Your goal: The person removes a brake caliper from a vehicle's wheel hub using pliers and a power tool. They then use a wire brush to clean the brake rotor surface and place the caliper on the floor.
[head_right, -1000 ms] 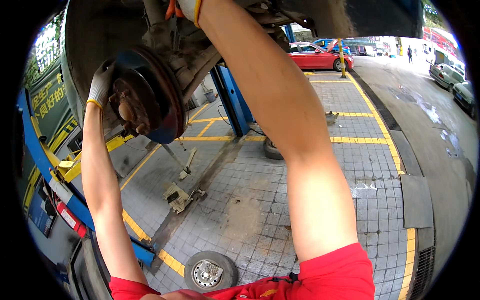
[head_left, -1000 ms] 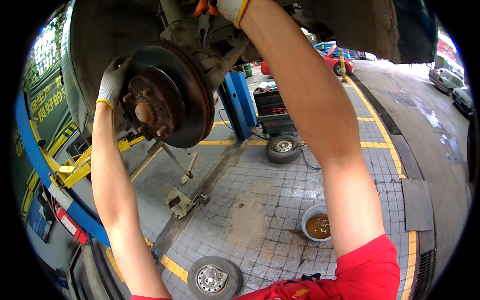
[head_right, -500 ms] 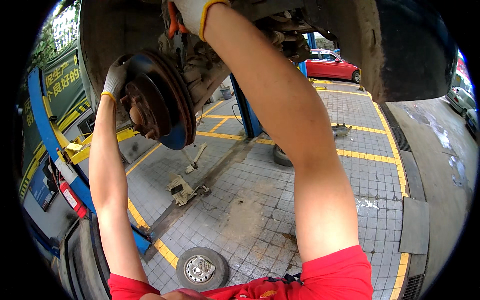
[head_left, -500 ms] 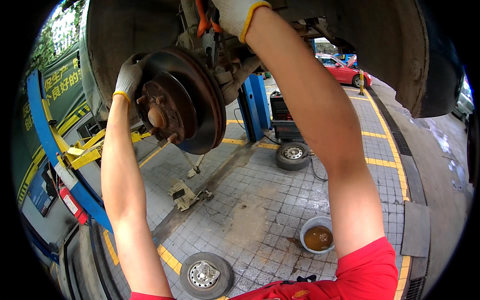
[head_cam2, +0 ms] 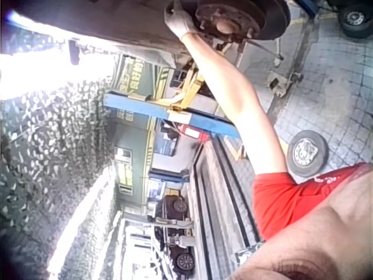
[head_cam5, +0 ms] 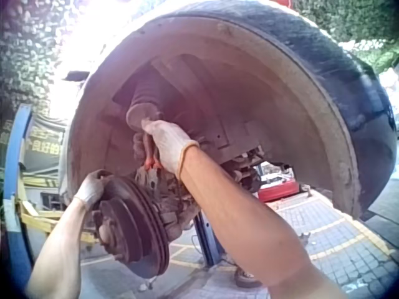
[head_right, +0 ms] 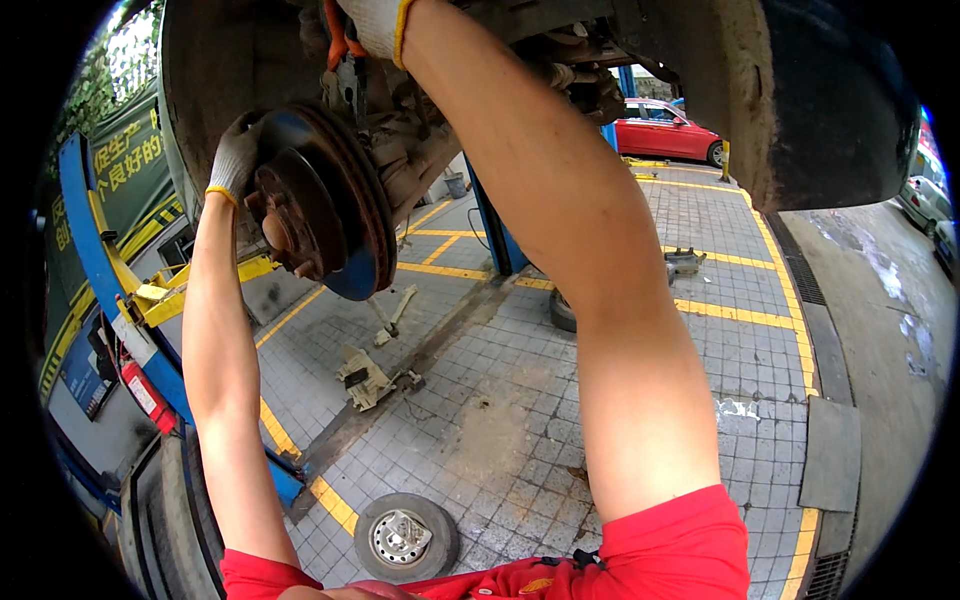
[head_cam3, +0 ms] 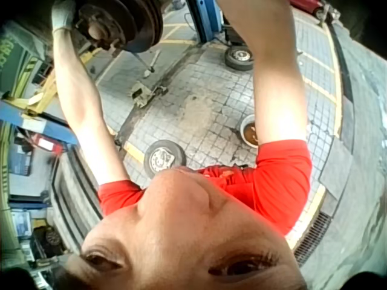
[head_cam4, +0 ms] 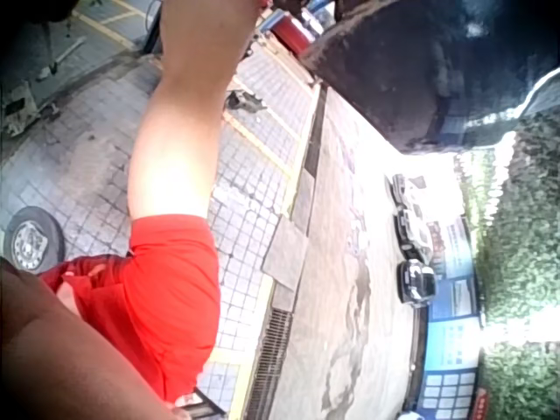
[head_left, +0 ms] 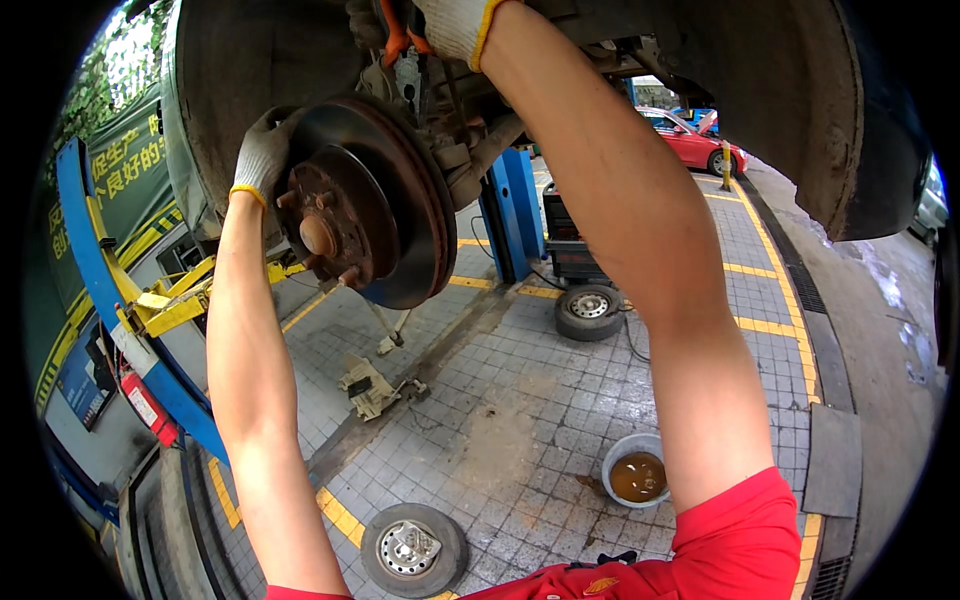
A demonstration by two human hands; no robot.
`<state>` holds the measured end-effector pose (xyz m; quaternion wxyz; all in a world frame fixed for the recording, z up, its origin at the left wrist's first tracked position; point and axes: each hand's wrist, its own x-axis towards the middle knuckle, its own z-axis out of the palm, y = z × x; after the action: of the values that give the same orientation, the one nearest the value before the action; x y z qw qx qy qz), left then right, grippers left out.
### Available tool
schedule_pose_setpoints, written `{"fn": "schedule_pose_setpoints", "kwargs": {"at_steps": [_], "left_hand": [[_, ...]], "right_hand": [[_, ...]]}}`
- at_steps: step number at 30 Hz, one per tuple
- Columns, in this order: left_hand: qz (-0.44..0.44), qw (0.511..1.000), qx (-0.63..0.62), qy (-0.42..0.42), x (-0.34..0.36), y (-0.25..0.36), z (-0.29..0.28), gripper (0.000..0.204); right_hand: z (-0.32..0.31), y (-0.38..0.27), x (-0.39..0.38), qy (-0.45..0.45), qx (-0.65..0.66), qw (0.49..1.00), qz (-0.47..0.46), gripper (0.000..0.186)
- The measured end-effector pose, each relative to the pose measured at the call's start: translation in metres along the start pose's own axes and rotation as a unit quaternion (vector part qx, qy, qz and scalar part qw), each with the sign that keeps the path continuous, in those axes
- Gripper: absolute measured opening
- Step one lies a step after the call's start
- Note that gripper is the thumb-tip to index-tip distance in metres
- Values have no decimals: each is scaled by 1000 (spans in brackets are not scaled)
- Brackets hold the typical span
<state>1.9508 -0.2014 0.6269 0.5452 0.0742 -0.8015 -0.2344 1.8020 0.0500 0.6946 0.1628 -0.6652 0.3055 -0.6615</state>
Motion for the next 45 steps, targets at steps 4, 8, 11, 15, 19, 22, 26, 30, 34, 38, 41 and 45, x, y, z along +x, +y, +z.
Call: {"fn": "schedule_pose_setpoints", "kwargs": {"at_steps": [4,8,11,15,19,22,26,30,34,38,41,45], "left_hand": [[-16,999,28,10,-2,-2,-9,41],[-15,1000,8,5,1,-2,-4,40],[-7,1000,1,0,-2,-5,-7,40],[-9,1000,-3,2,-2,-5,-6,39],[6,1000,-1,4,3,-3,-2,38],[8,1000,-3,6,1,-9,-4,38],[8,1000,12,13,-3,-13,-17,38],[15,1000,-4,9,3,-9,-6,39],[10,1000,-13,10,4,0,8,39],[0,1000,-2,13,-1,-7,-6,40],[10,999,21,23,-4,-9,-8,39],[18,1000,-4,7,2,-8,-4,38]], "right_hand": [[18,-6,-18,59,-102,993,15,59],[6,3,-4,7,-57,998,10,51],[4,-4,-14,2,-138,990,-9,43],[-15,-1,-3,-72,-116,989,-60,35],[-10,-15,-13,-17,-93,995,-23,33],[1,-15,-22,32,-62,997,32,27],[3,4,-5,-50,-50,997,2,20],[-17,6,14,-66,16,998,-10,20],[-2,-18,-16,19,-17,999,44,22],[11,-6,-14,-19,-1,999,30,28],[20,-16,-29,32,-53,997,54,34],[5,-20,-24,-37,-117,992,-4,40]]}}
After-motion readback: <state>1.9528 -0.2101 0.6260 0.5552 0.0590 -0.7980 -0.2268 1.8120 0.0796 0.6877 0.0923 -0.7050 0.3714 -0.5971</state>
